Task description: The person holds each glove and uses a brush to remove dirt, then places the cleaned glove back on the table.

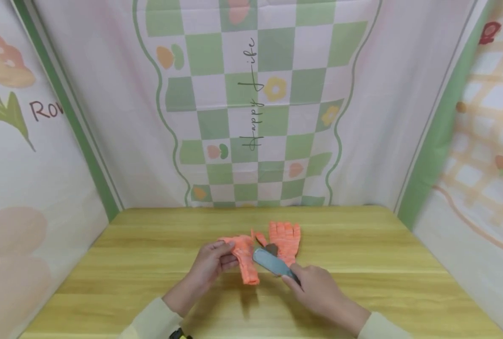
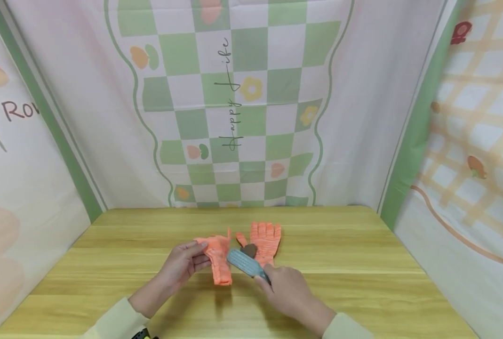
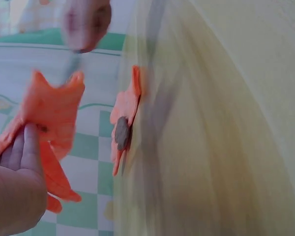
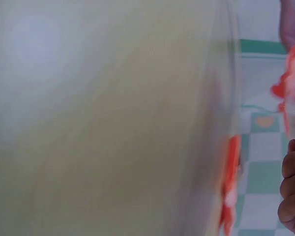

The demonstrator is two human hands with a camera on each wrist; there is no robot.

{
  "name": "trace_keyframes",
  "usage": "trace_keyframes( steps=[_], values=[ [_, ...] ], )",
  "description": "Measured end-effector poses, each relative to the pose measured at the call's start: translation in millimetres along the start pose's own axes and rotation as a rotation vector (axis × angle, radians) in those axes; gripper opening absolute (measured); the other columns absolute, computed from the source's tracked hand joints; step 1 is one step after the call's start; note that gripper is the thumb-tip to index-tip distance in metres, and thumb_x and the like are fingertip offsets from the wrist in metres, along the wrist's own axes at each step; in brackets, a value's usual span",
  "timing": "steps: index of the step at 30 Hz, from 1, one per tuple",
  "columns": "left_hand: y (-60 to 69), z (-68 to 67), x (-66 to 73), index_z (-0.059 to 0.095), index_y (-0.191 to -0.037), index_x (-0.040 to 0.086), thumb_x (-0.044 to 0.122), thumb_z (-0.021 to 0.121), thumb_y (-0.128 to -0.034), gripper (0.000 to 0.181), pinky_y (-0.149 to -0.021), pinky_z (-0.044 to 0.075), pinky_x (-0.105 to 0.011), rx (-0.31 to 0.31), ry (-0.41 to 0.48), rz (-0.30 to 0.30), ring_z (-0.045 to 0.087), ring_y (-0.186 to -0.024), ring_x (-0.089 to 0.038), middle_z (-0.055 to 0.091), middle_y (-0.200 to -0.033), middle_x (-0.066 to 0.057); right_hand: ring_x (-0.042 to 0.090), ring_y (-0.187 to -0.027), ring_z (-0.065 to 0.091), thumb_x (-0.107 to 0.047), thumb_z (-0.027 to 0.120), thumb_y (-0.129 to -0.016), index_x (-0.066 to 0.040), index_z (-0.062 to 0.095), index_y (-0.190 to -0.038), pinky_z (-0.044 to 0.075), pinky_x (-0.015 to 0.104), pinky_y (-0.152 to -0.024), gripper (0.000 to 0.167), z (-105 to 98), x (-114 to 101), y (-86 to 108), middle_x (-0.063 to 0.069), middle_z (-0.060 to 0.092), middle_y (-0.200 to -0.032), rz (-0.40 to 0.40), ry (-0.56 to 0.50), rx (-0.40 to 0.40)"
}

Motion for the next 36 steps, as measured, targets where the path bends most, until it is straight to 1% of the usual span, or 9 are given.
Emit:
trace_keyframes(
  steps=[4, 5, 8, 13, 18, 23, 27, 32, 36],
  values=[
    [0.1, -2.4, 3.0, 0.064, -0.077, 0.006, 0.01, 0.058, -0.0976, 0.022, -0.079, 0.057, -0.032, 0.008, -0.007, 0.003, 0.07, -0.076, -0.014, 0.071, -0.081, -0.006, 0.003, -0.047, 0.032, -0.032, 0.059, -0.098, -0.017, 0.055, -0.08, 0.03, 0.02, -0.042, 0.024, -1, 17, 5.7, -0.012, 0.034, -0.055, 0.078, 0.117, -0.02],
    [-0.1, -3.2, 2.9, 0.066, -0.08, 0.006, 0.01, 0.058, -0.0975, 0.019, -0.08, 0.057, -0.032, 0.009, -0.01, -0.001, 0.07, -0.076, -0.014, 0.071, -0.082, -0.007, 0.003, -0.047, 0.032, -0.033, 0.058, -0.098, -0.017, 0.055, -0.079, 0.03, 0.02, -0.042, 0.025, -3, 21, 6.0, -0.011, 0.035, -0.055, 0.101, 0.121, -0.016],
    [-0.2, -4.9, 1.6, 0.066, -0.08, 0.006, 0.01, 0.058, -0.0976, 0.02, -0.079, 0.057, -0.032, 0.007, -0.02, -0.011, 0.07, -0.075, -0.014, 0.071, -0.081, -0.006, 0.003, -0.045, 0.03, -0.033, 0.057, -0.099, -0.019, 0.049, -0.075, 0.029, 0.02, -0.041, 0.029, -10, 25, 3.2, -0.011, 0.035, -0.054, 0.136, 0.087, 0.021],
    [-0.2, -4.0, -2.5, 0.062, -0.072, 0.007, 0.009, 0.057, -0.0978, 0.026, -0.08, 0.057, -0.033, -0.015, -0.018, -0.017, 0.069, -0.074, -0.013, 0.071, -0.079, -0.005, 0.0, -0.044, 0.027, -0.031, 0.056, -0.1, -0.02, 0.044, -0.073, 0.027, 0.019, -0.042, 0.031, -25, 14, -6.1, -0.012, 0.033, -0.053, 0.101, 0.004, 0.111],
    [-0.4, -1.3, -3.3, 0.065, -0.076, 0.008, 0.008, 0.056, -0.0982, 0.024, -0.079, 0.057, -0.033, -0.019, -0.007, -0.018, 0.07, -0.074, -0.013, 0.071, -0.078, -0.005, -0.002, -0.043, 0.026, -0.027, 0.058, -0.099, -0.02, 0.045, -0.074, 0.027, 0.018, -0.04, 0.029, -32, -2, -12.6, -0.015, 0.032, -0.053, 0.04, -0.076, 0.182],
    [-0.8, 0.5, -3.1, 0.067, -0.081, 0.006, 0.008, 0.058, -0.0976, 0.019, -0.079, 0.057, -0.033, -0.018, -0.003, -0.015, 0.07, -0.074, -0.013, 0.071, -0.078, -0.005, -0.004, -0.043, 0.027, -0.022, 0.059, -0.099, -0.02, 0.045, -0.075, 0.028, 0.017, -0.039, 0.028, -33, -17, -17.9, -0.016, 0.032, -0.055, -0.038, -0.153, 0.22],
    [-1.2, 3.4, -3.0, 0.068, -0.081, 0.007, 0.007, 0.059, -0.0966, 0.018, -0.079, 0.057, -0.034, -0.025, 0.007, -0.02, 0.07, -0.073, -0.012, 0.071, -0.076, -0.005, -0.005, -0.044, 0.028, -0.02, 0.057, -0.1, -0.019, 0.044, -0.074, 0.029, 0.017, -0.039, 0.029, -28, -25, -20.0, -0.016, 0.032, -0.057, -0.081, -0.18, 0.201],
    [-0.4, 6.3, -1.6, 0.067, -0.081, 0.008, 0.007, 0.057, -0.0974, 0.019, -0.081, 0.057, -0.035, -0.037, 0.013, -0.023, 0.07, -0.074, -0.013, 0.071, -0.077, -0.005, -0.004, -0.045, 0.029, -0.023, 0.054, -0.101, -0.019, 0.046, -0.076, 0.031, 0.017, -0.04, 0.027, -15, -24, -17.8, -0.015, 0.035, -0.057, -0.052, -0.193, 0.131],
    [1.1, 6.1, -0.4, 0.067, -0.081, 0.006, 0.007, 0.057, -0.0977, 0.019, -0.079, 0.057, -0.033, -0.029, 0.004, -0.026, 0.07, -0.074, -0.012, 0.071, -0.077, -0.005, -0.003, -0.046, 0.029, -0.025, 0.054, -0.101, -0.019, 0.048, -0.078, 0.032, 0.017, -0.041, 0.025, -8, -22, -14.3, -0.015, 0.036, -0.058, -0.041, -0.182, 0.105]
  ],
)
Point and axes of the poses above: each hand's wrist, its own y-axis away from the middle knuckle, its own z-axis out of the palm, x = y × z, the point moved 7 cm from there along -y, towards the middle knuckle
